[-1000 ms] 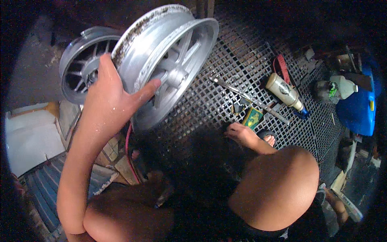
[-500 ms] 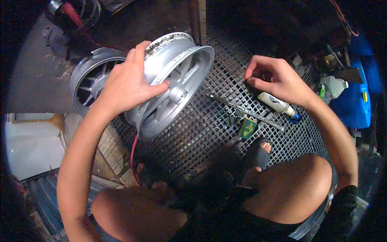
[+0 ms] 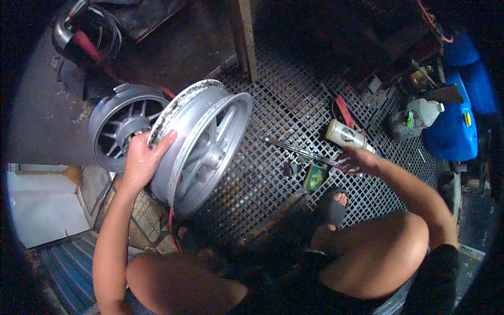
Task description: The person cleans a silver car wheel rim using a blue brush and a small scraper. They scrub the outer edge and spokes of the rim, then use the scraper to remove debris from the crevices.
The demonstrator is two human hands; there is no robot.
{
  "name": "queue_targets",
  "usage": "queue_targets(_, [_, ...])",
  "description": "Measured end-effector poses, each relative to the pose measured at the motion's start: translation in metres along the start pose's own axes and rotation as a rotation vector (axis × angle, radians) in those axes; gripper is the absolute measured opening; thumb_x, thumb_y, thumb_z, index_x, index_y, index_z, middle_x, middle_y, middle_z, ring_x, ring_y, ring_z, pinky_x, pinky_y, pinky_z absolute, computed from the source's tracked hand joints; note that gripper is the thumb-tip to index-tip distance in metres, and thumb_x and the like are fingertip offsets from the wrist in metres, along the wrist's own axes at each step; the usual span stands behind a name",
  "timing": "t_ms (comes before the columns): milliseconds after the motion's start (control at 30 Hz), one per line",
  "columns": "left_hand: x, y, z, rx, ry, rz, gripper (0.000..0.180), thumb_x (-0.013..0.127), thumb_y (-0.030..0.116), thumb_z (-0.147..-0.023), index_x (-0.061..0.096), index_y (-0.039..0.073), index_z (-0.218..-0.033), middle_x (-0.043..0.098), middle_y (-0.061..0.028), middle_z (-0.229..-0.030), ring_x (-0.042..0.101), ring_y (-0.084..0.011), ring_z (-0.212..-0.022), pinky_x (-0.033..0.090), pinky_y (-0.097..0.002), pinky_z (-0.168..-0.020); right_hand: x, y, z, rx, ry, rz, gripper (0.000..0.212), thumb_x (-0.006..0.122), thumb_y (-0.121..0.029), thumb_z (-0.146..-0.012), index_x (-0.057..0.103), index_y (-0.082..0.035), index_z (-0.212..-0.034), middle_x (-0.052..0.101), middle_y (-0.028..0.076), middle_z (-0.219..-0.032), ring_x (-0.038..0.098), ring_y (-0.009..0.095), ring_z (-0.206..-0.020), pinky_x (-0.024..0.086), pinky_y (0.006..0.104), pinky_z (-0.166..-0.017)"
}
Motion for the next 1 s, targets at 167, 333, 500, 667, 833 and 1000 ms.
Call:
queue_targets(167, [0.003,-0.007,-0.011,-0.009,-0.007,0.052,0.036,0.073,0.029,-0.095,0.073,-0.005,-0.106,0.074,-0.0044,-0.090,0.059,-0.0088,-0.080,0.050,-0.0293,-0.077,-0.090,0.109,-0.032,-0.075,0.444,-1.074,0.093,0.072,-0.076,-0.072,0.046,0.003,-0.115,0.056,0.010,-0.086,0.057,0.028,-0.080,0.052,0.0405,-0.082])
queue_targets(333, [0.009,0.021,-0.020,0.014,0.051,-0.101,0.039,0.073,0.032,-0.094,0.072,-0.005,-0.106,0.073,-0.0071,-0.091,0.061,-0.0117,-0.084,0.050,-0.0310,-0.080,-0.118,0.109,-0.073,-0.463,0.300,-1.197,0.052,0.076,-0.062,-0.079,0.058,-0.013,-0.075,0.039,-0.004,-0.049,0.042,0.016,-0.046,0.048,0.0330,-0.060])
queue_targets(500, [-0.003,-0.022,-0.010,0.030,0.122,-0.197,0.035,0.072,0.030,-0.096,0.072,-0.005,-0.104,0.071,-0.0057,-0.090,0.059,-0.0127,-0.083,0.048,-0.0305,-0.081,-0.094,0.083,-0.088,-0.578,0.772,-1.181,0.044,0.075,-0.053,-0.083,0.066,-0.016,-0.105,0.068,-0.003,-0.092,0.063,0.017,-0.084,0.051,0.0308,-0.073])
queue_targets(667, [-0.011,-0.004,0.003,-0.028,0.107,-0.047,0.030,0.069,0.025,-0.098,0.071,-0.005,-0.099,0.070,-0.0039,-0.089,0.057,-0.0109,-0.081,0.048,-0.0293,-0.078,-0.052,-0.016,0.020,-1.024,0.953,-0.424,0.033,0.084,-0.027,-0.083,0.067,-0.005,-0.101,0.071,0.004,-0.101,0.066,0.014,-0.089,0.052,0.0322,-0.086])
queue_targets(833, [0.002,0.003,-0.004,0.039,0.045,0.023,0.031,0.069,0.025,-0.097,0.072,-0.005,-0.106,0.073,-0.0075,-0.093,0.060,-0.0114,-0.084,0.049,-0.0309,-0.080,0.020,-0.134,0.121,-1.118,0.467,0.318,0.033,0.078,-0.026,-0.085,0.066,-0.003,-0.106,0.072,0.007,-0.101,0.067,0.015,-0.093,0.054,0.0338,-0.085])
queue_targets(1000, [0.003,-0.001,-0.016,0.146,-0.001,-0.012,0.036,0.071,0.030,-0.095,0.072,-0.004,-0.106,0.073,-0.0077,-0.087,0.060,-0.0116,-0.080,0.050,-0.0327,-0.077,0.096,-0.193,0.152,-0.961,0.080,0.158,0.036,0.066,-0.010,-0.085,0.051,-0.004,-0.117,0.063,0.004,-0.085,0.063,0.014,-0.079,0.053,0.0313,-0.074])
Point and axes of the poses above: each hand's wrist, its own z-axis away from the middle knuckle, its own x-axis out of the palm, y = z × x, the point moved 6 cm from there along -z, towards the middle knuckle
